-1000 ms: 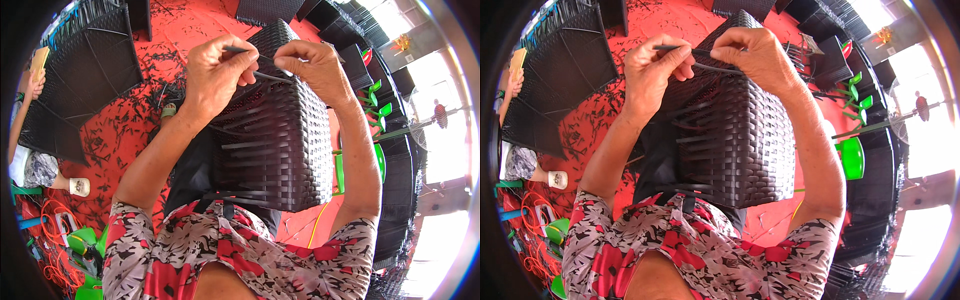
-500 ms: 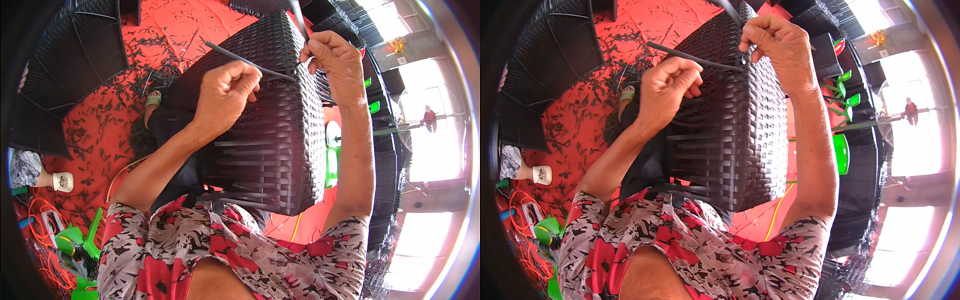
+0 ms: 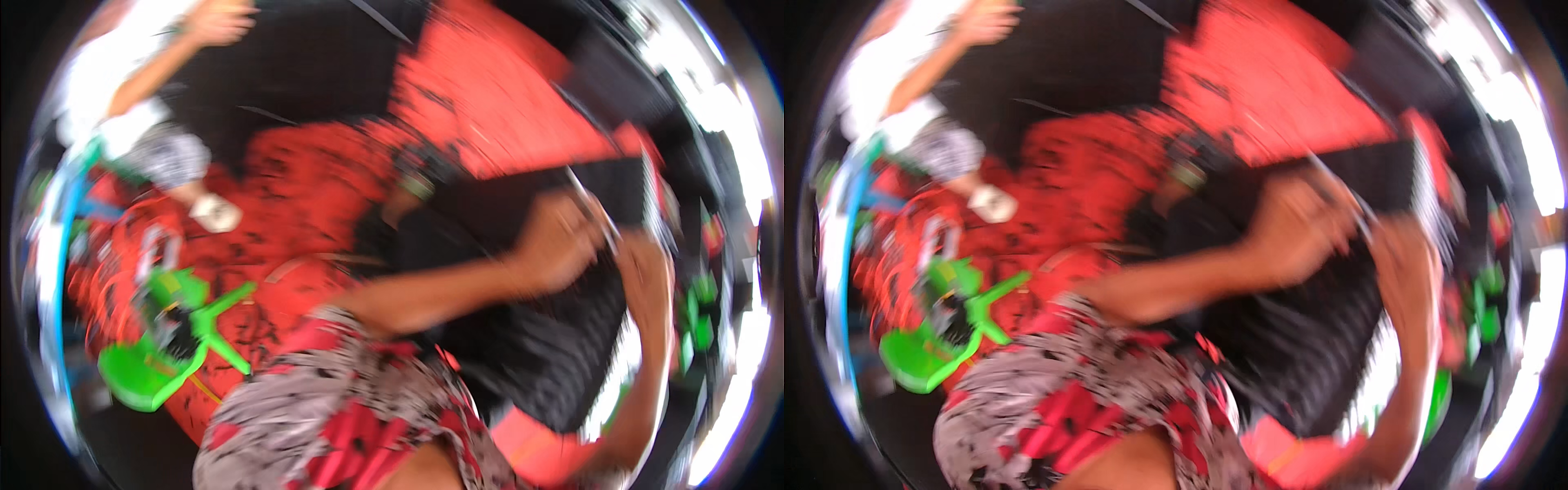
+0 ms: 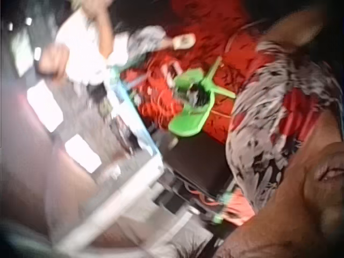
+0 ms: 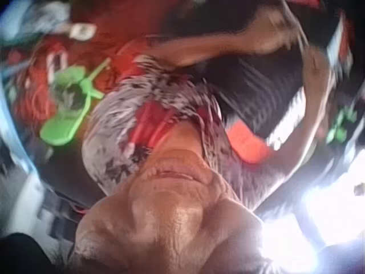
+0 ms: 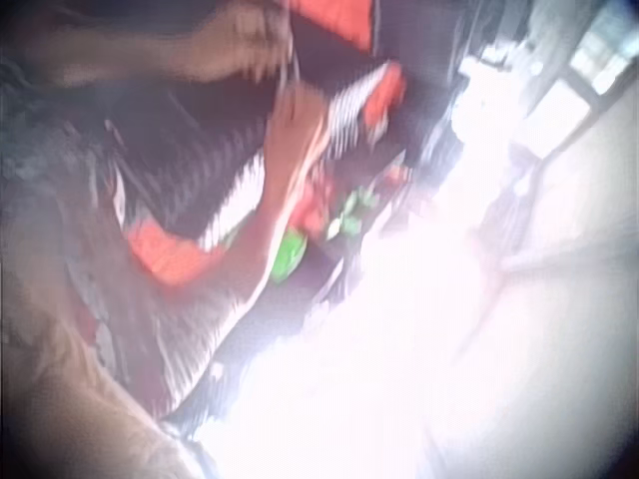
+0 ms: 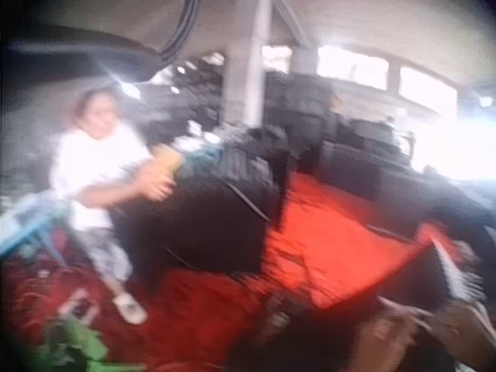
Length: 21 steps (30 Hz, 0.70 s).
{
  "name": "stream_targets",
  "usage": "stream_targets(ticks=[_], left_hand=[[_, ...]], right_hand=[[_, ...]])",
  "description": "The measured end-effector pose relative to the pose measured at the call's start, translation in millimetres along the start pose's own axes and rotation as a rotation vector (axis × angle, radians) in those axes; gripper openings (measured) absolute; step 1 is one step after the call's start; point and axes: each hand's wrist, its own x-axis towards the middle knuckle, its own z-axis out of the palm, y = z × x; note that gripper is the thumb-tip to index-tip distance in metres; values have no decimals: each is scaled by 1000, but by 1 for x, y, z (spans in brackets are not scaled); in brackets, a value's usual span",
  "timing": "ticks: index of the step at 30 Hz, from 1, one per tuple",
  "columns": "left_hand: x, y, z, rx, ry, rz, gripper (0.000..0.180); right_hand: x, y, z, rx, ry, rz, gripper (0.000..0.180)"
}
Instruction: The person weaves black plastic strips into the frame of a wicker piece of furniture by hand, securing the ends and smoothing the rows.
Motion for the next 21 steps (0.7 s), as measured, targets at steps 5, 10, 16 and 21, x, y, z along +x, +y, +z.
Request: stream_targets(ticks=[5, 10, 16, 21], left_hand=[[-16, 4, 1, -43, 35, -158, 3], [-4, 2, -13, -35, 10, -309, 9], [-26, -9, -34, 111, -13, -355, 11], [-2, 41, -123, 823, 143, 173, 31]], right_hand=[[-5, -20, -7, 212, -34, 142, 13], [17, -13, 4, 308, -80, 86, 12], [8, -19, 37, 299, -24, 12, 11], [7, -27, 34, 225, 100, -129, 12]])
